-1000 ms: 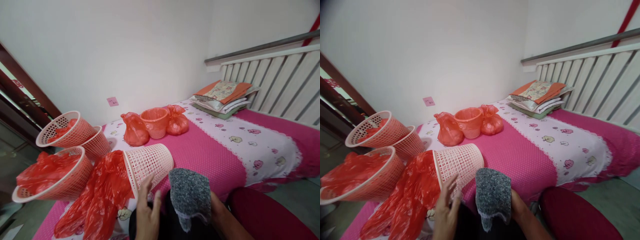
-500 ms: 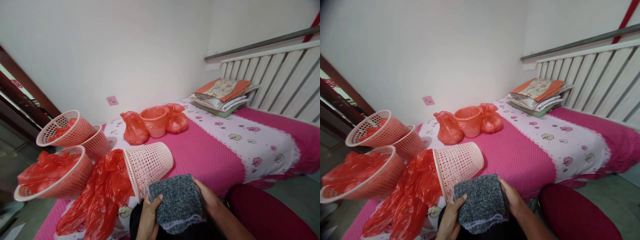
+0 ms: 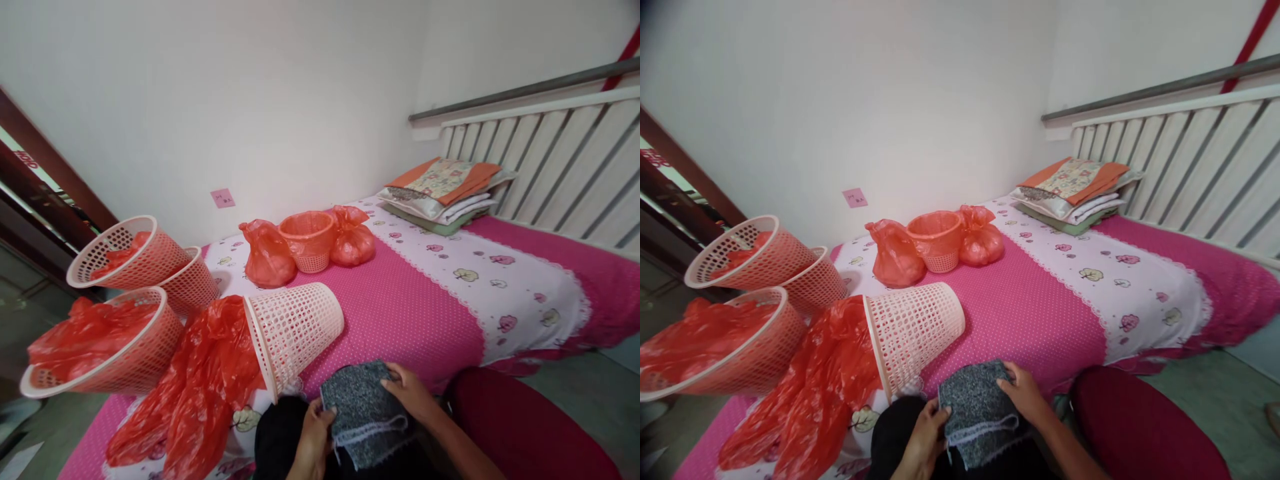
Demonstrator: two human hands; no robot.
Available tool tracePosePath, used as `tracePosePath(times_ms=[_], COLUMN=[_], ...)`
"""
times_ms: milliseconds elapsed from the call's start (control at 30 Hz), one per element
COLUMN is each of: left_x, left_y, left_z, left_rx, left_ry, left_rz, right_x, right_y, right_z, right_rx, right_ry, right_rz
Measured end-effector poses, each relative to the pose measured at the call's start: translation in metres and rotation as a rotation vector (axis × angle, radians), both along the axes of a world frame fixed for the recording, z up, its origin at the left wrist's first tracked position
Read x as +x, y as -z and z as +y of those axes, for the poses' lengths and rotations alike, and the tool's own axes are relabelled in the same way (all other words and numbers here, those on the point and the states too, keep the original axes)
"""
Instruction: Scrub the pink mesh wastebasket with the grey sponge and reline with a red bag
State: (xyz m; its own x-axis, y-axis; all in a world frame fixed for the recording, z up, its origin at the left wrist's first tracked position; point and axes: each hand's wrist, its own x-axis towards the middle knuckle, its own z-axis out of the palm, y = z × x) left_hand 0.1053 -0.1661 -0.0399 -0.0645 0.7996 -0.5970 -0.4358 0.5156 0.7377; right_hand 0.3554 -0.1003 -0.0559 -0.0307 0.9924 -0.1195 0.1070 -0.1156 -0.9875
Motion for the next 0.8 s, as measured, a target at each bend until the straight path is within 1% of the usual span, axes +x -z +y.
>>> tracePosePath(times_ms=[67, 100, 167, 200, 267, 333, 433, 500, 600, 667, 733, 800], left_x=[-0.002, -0.003, -0.006, -0.008, -0.009, -0.009, -0.009, -0.010, -0.011, -0.010, -0.007, -0.006], left_y=[0.014, 0.018, 0.020, 0.019, 0.016, 0.013, 0.009, 0.003, -0.010, -0.015, -0.012, -0.004], left_z=[0.000, -0.001, -0.003, -0.006, -0.013, -0.023, -0.032, -0.030, -0.023, -0.021, -0.022, -0.024], left_rx=[0.051, 0.091, 0.194, 0.246, 0.363, 0.495, 0.600, 0.607, 0.607, 0.626, 0.660, 0.683], left_ry=[-0.053, -0.083, -0.126, -0.116, -0.028, 0.116, 0.275, 0.331, 0.340, 0.360, 0.405, 0.428], left_rz=[0.093, 0.158, 0.328, 0.423, 0.610, 0.783, 0.980, 1.028, 1.048, 1.075, 1.111, 1.133], right_x=[0.006, 0.008, 0.011, 0.012, 0.011, 0.010, 0.007, 0.007, 0.008, 0.010, 0.012, 0.014], right_y=[0.010, 0.012, 0.012, 0.010, 0.006, 0.002, -0.005, -0.012, -0.026, -0.034, -0.035, -0.029], right_z=[-0.009, -0.014, -0.028, -0.035, -0.047, -0.055, -0.058, -0.053, -0.044, -0.040, -0.040, -0.042], right_rx=[0.070, 0.086, 0.084, 0.081, 0.098, 0.131, 0.155, 0.185, 0.237, 0.251, 0.246, 0.224], right_ry=[0.031, 0.030, -0.009, -0.042, -0.128, -0.218, -0.297, -0.292, -0.274, -0.296, -0.365, -0.420], right_rz=[-0.124, -0.187, -0.302, -0.345, -0.398, -0.421, -0.445, -0.473, -0.536, -0.569, -0.596, -0.641])
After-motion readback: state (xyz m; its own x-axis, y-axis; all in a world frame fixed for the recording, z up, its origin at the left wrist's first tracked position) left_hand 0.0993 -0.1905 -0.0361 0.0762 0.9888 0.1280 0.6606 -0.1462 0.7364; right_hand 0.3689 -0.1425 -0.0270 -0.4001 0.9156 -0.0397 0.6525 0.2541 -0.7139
